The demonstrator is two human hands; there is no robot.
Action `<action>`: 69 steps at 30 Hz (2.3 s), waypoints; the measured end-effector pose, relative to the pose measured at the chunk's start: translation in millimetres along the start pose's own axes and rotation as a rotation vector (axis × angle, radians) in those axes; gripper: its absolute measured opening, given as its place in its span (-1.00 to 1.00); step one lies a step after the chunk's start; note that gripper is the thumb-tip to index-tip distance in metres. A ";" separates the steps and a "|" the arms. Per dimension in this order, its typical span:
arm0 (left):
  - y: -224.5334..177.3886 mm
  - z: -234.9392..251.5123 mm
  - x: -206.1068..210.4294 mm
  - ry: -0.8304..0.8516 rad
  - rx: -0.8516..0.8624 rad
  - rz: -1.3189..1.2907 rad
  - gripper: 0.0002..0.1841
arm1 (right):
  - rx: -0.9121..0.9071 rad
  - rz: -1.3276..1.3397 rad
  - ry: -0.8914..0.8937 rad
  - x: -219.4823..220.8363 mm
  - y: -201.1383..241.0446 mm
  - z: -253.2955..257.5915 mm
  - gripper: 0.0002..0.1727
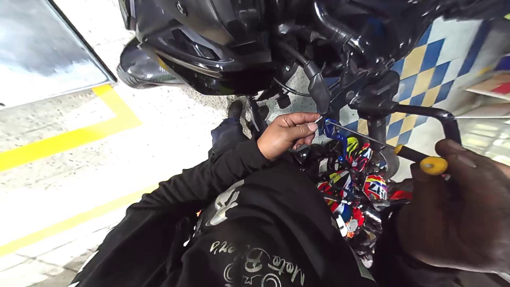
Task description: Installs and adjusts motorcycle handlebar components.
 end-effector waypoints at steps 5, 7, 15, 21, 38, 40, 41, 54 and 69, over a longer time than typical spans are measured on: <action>-1.6 -2.8 2.0 -0.015 -0.006 0.037 -0.71 | 0.009 -0.025 0.029 0.7 1.3 -1.1 -0.72; -1.0 -2.3 1.6 -0.012 -0.012 0.045 -0.70 | 0.011 -0.039 0.019 -0.3 1.2 -2.4 -0.72; -1.1 -0.8 1.2 0.004 -0.003 0.027 -0.69 | 0.017 -0.019 0.003 -1.0 2.0 -2.3 -0.74; 0.9 -0.6 -0.2 0.005 -0.020 0.039 -0.70 | 0.013 -0.026 -0.009 -0.9 4.7 -0.5 -0.76; -0.4 -1.8 -0.2 -0.021 -0.011 0.056 -0.70 | -0.102 -0.256 0.240 -0.7 40.2 1.8 -0.69; -1.3 -1.7 1.0 -0.018 -0.004 0.048 -0.70 | -0.125 -0.293 0.284 1.5 48.3 4.2 -0.63; -1.3 -1.7 0.8 -0.021 0.002 0.044 -0.69 | -0.134 -0.324 0.311 2.6 51.1 5.7 -0.60; 5.7 -1.8 -2.0 -0.061 0.074 -0.064 -0.69 | -0.039 -0.418 0.542 11.1 61.1 26.7 -0.55; -6.4 -4.0 1.4 -0.133 0.143 0.171 -0.58 | 0.056 -0.443 0.449 12.1 61.3 33.3 -0.64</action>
Point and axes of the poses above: each hand's wrist, its own z-axis towards the middle knuckle, its own x-axis out of the palm, y = z × x, the point moved 10 cm from there along z, towards the middle knuckle, and after that the axes turned 11 degrees about y, right-handed, at the moved point
